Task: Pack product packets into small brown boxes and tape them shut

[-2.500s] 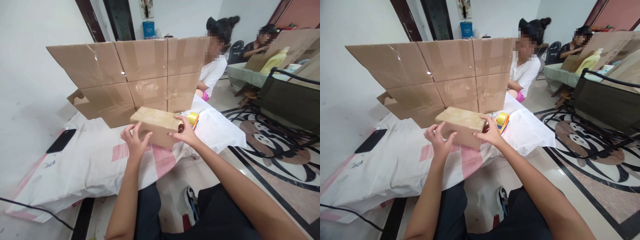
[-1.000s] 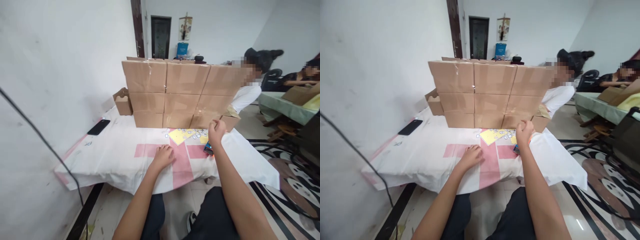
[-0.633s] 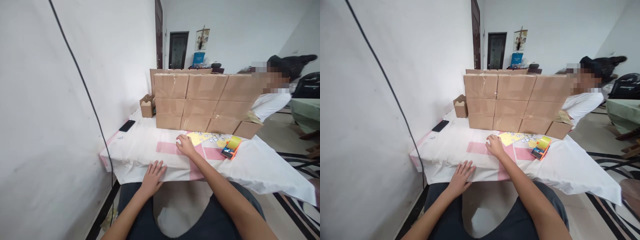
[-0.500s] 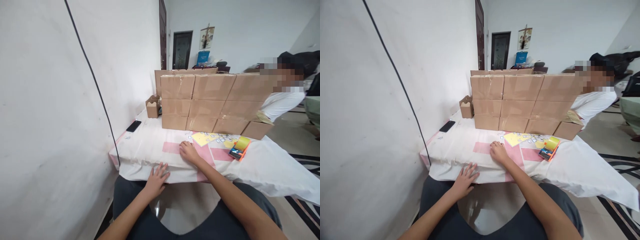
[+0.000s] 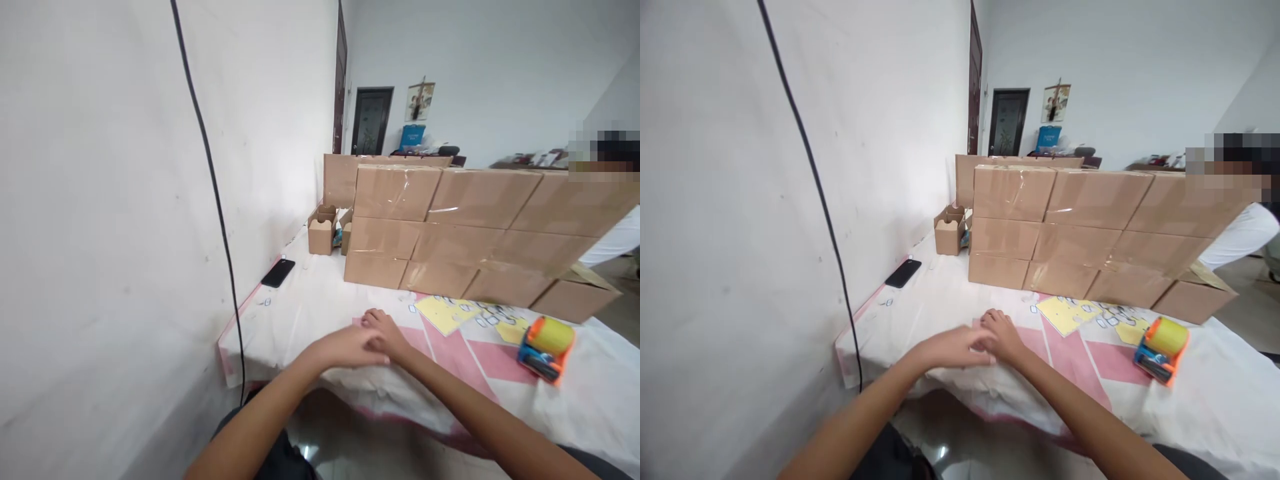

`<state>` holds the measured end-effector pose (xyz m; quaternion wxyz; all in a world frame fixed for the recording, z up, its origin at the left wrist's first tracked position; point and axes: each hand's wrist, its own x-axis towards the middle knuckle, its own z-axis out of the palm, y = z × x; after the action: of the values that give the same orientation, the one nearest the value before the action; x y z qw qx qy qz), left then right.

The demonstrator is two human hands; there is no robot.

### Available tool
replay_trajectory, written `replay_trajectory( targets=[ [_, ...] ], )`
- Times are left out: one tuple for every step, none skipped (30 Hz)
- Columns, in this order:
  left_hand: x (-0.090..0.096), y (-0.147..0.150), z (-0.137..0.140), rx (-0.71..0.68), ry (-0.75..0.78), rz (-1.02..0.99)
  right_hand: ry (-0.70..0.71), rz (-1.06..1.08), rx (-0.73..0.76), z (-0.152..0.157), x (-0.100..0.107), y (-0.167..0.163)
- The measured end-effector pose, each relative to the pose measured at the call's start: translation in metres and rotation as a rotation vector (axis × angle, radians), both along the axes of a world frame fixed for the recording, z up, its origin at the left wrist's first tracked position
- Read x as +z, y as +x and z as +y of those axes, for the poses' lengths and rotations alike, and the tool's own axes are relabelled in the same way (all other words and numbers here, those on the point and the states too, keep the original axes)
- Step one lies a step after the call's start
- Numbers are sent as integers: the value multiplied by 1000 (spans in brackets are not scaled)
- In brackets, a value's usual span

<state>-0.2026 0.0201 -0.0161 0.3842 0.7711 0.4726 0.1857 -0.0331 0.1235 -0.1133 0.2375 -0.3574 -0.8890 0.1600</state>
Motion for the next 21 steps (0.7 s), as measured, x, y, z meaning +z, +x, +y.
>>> replay_trajectory(
  targets=[
    [3,-12,21,136,63,-118,-20,39,21,11,0,-21],
    [2,-24,44,328,140,-222,-39,83,36,25,-1,-43],
    [-1,-37,68,478,194,-274,-62,124,41,39,-1,-67],
    [-6,-51,92,588,227,-301,-86,171,13,56,-2,-92],
    [-12,-65,116,713,258,-320,-115,217,-34,73,-2,-117],
    [-19,-79,139,835,282,-331,-143,261,-88,92,-2,-142],
    [-26,-94,162,947,288,-333,-168,307,-149,112,-1,-166],
    [-33,-108,184,1042,292,-332,-190,354,-214,131,1,-189],
    [-38,-121,205,1123,291,-328,-210,403,-278,152,3,-210],
    [-43,-133,226,1189,291,-321,-225,454,-331,171,5,-229],
    [-47,-143,247,1238,292,-312,-237,507,-376,191,8,-245],
    [-51,-151,267,1276,293,-302,-247,561,-416,210,9,-259],
    [-55,-158,287,1294,298,-290,-251,617,-459,228,9,-269],
    [-61,-162,306,1298,302,-277,-254,667,-503,244,6,-277],
    [-68,-166,323,1296,301,-264,-259,709,-542,259,2,-282],
    [-76,-168,338,1298,286,-249,-266,744,-576,273,-5,-285],
    [-85,-169,351,1312,269,-229,-274,770,-600,285,-13,-287],
    [-94,-170,362,1328,262,-198,-282,790,-614,295,-22,-288],
    [-103,-172,370,1355,291,-141,-291,805,-621,305,-32,-288],
    [-111,-173,376,1363,341,-64,-298,816,-624,313,-40,-288],
    [-117,-174,381,1332,384,0,-301,828,-626,320,-47,-289]
  ],
)
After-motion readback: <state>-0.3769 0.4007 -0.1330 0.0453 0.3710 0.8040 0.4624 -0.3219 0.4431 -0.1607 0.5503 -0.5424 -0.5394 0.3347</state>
